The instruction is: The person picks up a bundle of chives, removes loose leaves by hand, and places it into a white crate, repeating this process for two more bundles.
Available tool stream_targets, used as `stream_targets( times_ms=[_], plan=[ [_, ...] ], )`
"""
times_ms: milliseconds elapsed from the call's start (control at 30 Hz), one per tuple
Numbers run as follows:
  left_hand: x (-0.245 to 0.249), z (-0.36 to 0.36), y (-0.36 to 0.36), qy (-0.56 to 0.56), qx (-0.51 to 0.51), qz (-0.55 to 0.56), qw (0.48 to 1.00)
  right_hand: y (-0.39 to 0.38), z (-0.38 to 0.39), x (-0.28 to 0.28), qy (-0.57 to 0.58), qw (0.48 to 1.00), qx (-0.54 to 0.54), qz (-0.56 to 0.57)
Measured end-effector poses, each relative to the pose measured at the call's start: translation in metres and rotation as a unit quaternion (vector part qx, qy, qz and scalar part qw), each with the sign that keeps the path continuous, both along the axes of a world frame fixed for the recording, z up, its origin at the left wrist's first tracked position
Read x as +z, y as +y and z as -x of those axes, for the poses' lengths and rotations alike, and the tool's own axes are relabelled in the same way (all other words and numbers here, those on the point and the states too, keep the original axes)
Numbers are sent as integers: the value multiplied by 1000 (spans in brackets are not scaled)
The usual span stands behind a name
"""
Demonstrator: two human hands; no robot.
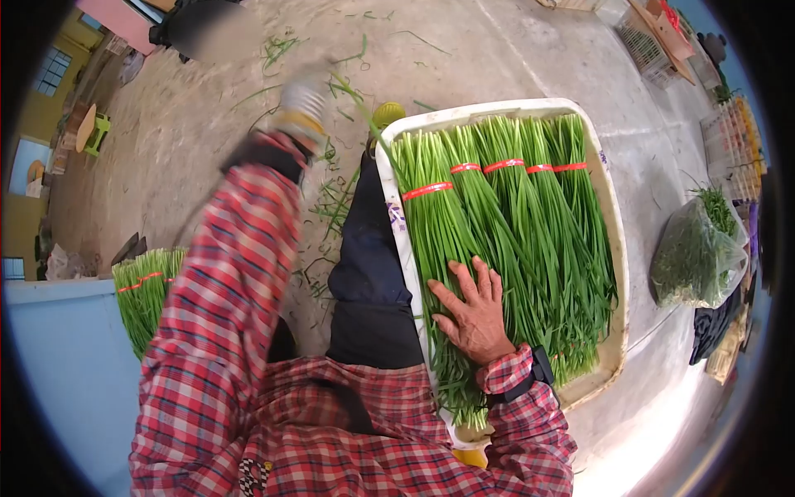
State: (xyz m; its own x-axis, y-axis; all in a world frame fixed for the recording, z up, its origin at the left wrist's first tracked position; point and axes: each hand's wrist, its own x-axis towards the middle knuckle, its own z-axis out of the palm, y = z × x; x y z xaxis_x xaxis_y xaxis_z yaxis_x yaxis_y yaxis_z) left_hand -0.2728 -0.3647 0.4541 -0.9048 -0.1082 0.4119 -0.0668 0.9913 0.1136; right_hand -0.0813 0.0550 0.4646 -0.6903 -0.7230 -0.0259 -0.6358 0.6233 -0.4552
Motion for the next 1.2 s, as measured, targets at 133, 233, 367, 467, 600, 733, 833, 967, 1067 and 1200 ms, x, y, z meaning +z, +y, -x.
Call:
stream_targets(
  times_ms=[133, 233, 367, 467, 600, 733, 833, 967, 1067, 1200],
  plan=[
    [81, -6, -152, 206, 190, -146, 949, 0, -1, 4, -9, 1000, -7, 22],
    [117, -40, -158, 392, 146, -352, 837, -4, -8, 1, 73, 997, 31, -21],
    [91, -90, -34, 81, -11, -155, 985, -7, -32, 22, 11, 999, 39, -36],
    [60, -115, 99, -124, -326, -21, 937, 9, -53, 10, 10, 994, -5, -113],
    [41, -124, 188, -309, -326, 55, 892, 18, -61, -18, 59, 991, -22, -122],
    [17, -126, 188, -332, -284, 38, 899, 16, -63, -51, 116, 981, -11, -155],
    [10, -118, 190, -350, -283, 49, 892, 13, -67, -81, 128, 981, -14, -147],
    [7, -130, 196, -337, -255, 69, 903, 15, -69, -67, 152, 982, -20, -112],
    [7, -142, 197, -324, -236, 97, 911, 28, -69, -37, 121, 990, 33, -65],
    [-3, -144, 198, -303, -227, 130, 916, 98, -92, 48, 15, 985, -98, 141]
  ],
)
